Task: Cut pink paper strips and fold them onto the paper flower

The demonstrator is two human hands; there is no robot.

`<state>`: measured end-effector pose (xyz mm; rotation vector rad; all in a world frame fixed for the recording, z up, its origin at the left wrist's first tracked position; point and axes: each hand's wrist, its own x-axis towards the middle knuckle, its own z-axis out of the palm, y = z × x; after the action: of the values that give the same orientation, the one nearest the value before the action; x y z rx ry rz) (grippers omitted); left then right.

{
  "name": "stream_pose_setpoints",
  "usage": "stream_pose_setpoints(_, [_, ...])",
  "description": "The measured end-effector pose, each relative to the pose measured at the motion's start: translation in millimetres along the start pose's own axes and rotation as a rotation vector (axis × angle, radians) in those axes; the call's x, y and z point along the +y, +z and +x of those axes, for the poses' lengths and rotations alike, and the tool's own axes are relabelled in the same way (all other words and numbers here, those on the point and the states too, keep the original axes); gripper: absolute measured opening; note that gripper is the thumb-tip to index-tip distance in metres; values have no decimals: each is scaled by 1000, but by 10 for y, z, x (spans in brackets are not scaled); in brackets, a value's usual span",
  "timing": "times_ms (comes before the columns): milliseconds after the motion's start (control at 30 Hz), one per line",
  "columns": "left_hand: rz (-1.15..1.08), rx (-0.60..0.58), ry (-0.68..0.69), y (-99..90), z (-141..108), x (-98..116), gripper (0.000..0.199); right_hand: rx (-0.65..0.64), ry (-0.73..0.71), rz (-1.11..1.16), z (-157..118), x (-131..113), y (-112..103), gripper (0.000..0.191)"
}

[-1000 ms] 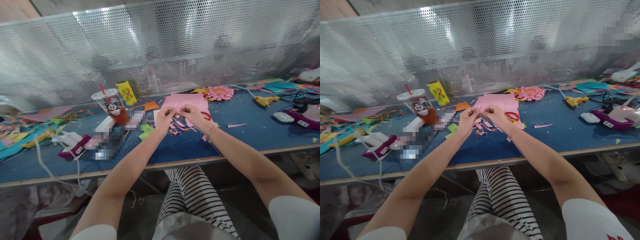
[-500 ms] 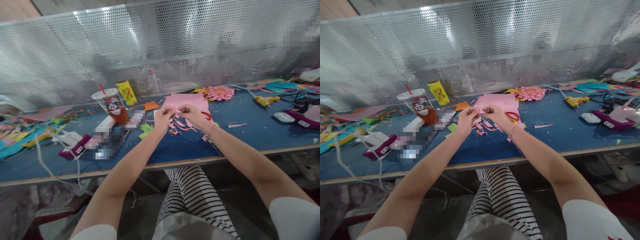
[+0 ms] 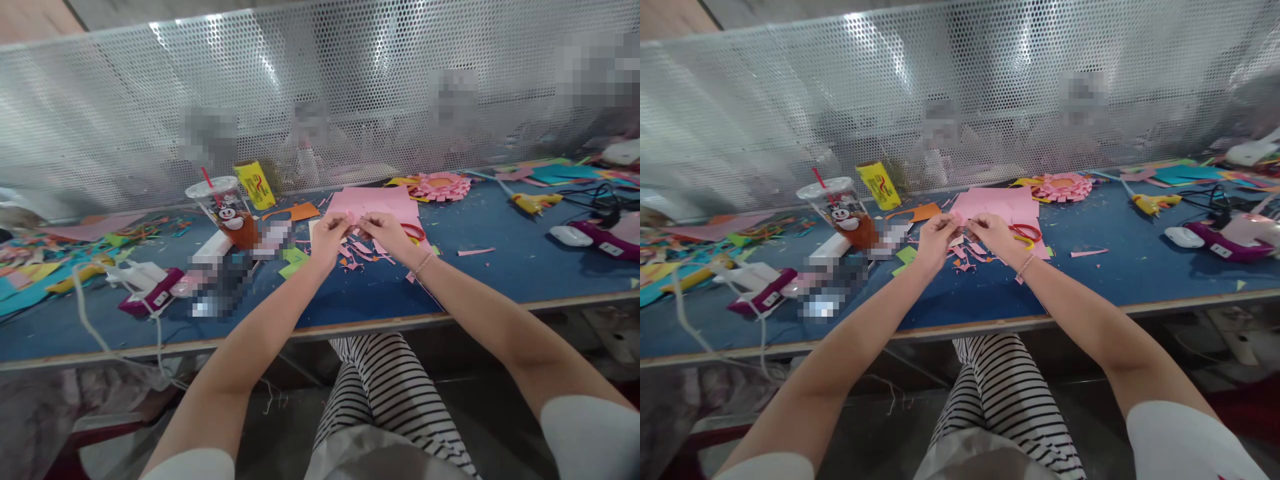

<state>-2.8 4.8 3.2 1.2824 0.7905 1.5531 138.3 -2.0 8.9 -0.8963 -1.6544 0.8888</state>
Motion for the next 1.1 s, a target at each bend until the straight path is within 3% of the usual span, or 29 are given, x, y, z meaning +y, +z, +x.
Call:
stream_pose_setpoints(167, [-97, -33, -75, 8, 3, 15, 24, 40, -102, -138, 20, 4, -45, 20])
stream_pose_setpoints(300, [-201, -52, -206, 10, -5, 82, 23, 112, -314, -419, 11, 6, -126, 17])
stream_pose_setpoints(433, [-260, -71, -252, 9, -8, 139, 16, 67, -466, -506, -9, 12, -191, 18])
stream_pose_setpoints(767, [-85, -12, -156, -36, 45, 96, 34, 111, -282, -326, 4, 13, -158, 25])
stream_pose_setpoints(933, [-9, -33, -110, -56, 45, 72, 33, 107, -279, -318, -4, 20, -98, 18])
stream_pose_setpoints(1100, [-16, -53, -148, -33, 27, 65, 34, 115, -246, -292, -8, -4, -92, 15])
